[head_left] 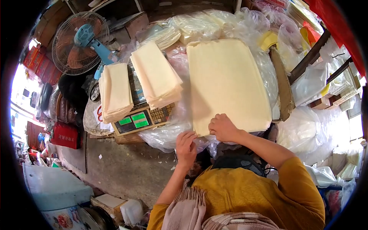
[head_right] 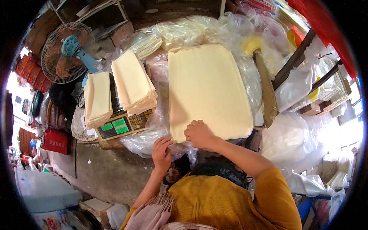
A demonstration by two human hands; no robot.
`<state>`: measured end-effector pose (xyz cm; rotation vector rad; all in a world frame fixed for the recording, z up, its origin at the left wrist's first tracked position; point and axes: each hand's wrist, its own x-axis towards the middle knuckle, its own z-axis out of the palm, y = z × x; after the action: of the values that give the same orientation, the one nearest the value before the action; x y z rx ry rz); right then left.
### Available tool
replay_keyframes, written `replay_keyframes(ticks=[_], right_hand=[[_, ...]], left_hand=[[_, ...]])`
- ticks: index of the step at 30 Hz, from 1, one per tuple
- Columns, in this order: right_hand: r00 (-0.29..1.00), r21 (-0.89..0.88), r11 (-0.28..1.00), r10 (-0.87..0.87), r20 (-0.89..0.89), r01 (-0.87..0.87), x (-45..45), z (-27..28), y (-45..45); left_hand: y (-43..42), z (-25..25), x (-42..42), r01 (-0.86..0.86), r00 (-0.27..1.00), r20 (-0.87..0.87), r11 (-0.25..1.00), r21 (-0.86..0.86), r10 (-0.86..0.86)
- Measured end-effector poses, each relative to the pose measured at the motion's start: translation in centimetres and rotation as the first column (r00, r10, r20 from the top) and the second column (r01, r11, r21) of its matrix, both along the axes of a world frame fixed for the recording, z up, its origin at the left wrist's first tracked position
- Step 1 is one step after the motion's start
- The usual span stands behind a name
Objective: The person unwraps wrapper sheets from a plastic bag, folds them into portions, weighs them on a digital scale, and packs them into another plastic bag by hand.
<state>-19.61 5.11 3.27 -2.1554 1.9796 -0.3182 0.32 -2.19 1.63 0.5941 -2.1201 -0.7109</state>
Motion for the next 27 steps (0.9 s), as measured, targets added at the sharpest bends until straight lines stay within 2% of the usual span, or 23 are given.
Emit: replay_keyframes(ticks=[4, 7, 10, 13, 16, 22, 25, 26, 27], right_hand=[[0.999, 0.063, 0.998, -0.005, -0.032, 0.007, 0.3, 1.1, -0.3], [0.999, 0.038, 0.999, 0.02, 0.042, -0.021, 0.1, 1.1, -0.1], [0.997, -0.027, 0.997, 0.074, 0.013, -0.074, 0.3, 0.1, 0.2], [0.996, -0.104, 0.994, 0.024, 0.082, -0.015, 0.6, 0.0, 0.5], [0.993, -0.068, 0.994, 0.083, -0.089, -0.089, 1.1, -0.5, 0.3], [0.982, -0.094, 0.987, 0.119, -0.144, -0.133, 1.5, -0.3, 0.4], [0.994, -0.122, 0.987, 0.106, -0.024, -0.108, 0.7, 0.5, 0.0], [0.972, -0.083, 0.99, -0.097, 0.212, 0.117, 0.2, 0.6, -0.4], [0.857, 0.004, 0.946, -0.295, 0.423, 0.324, -0.7, 0.8, -0.9]], left_hand=[[0.0, 0.0, 0.0, 0.077, 0.996, 0.038, 0.997, -0.004, -0.077], [0.6, -0.8, -0.3, 0.112, 0.989, 0.105, 0.994, -0.019, -0.109], [1.1, -1.8, -0.3, 0.119, 0.979, 0.172, 0.992, -0.044, -0.109], [1.7, -2.3, -0.2, 0.125, 0.966, 0.243, 0.985, -0.122, -0.092], [1.7, -2.4, -0.1, 0.145, 0.953, 0.288, 0.975, -0.169, -0.092], [1.7, -2.6, 0.1, 0.151, 0.939, 0.335, 0.971, -0.187, -0.081], [1.8, -2.5, 0.0, 0.139, 0.941, 0.333, 0.966, -0.22, -0.059], [1.9, -2.3, 0.0, 0.132, 0.942, 0.332, 0.963, -0.236, -0.047], [1.8, -1.9, -0.1, 0.134, 0.94, 0.337, 0.963, -0.232, -0.05]])
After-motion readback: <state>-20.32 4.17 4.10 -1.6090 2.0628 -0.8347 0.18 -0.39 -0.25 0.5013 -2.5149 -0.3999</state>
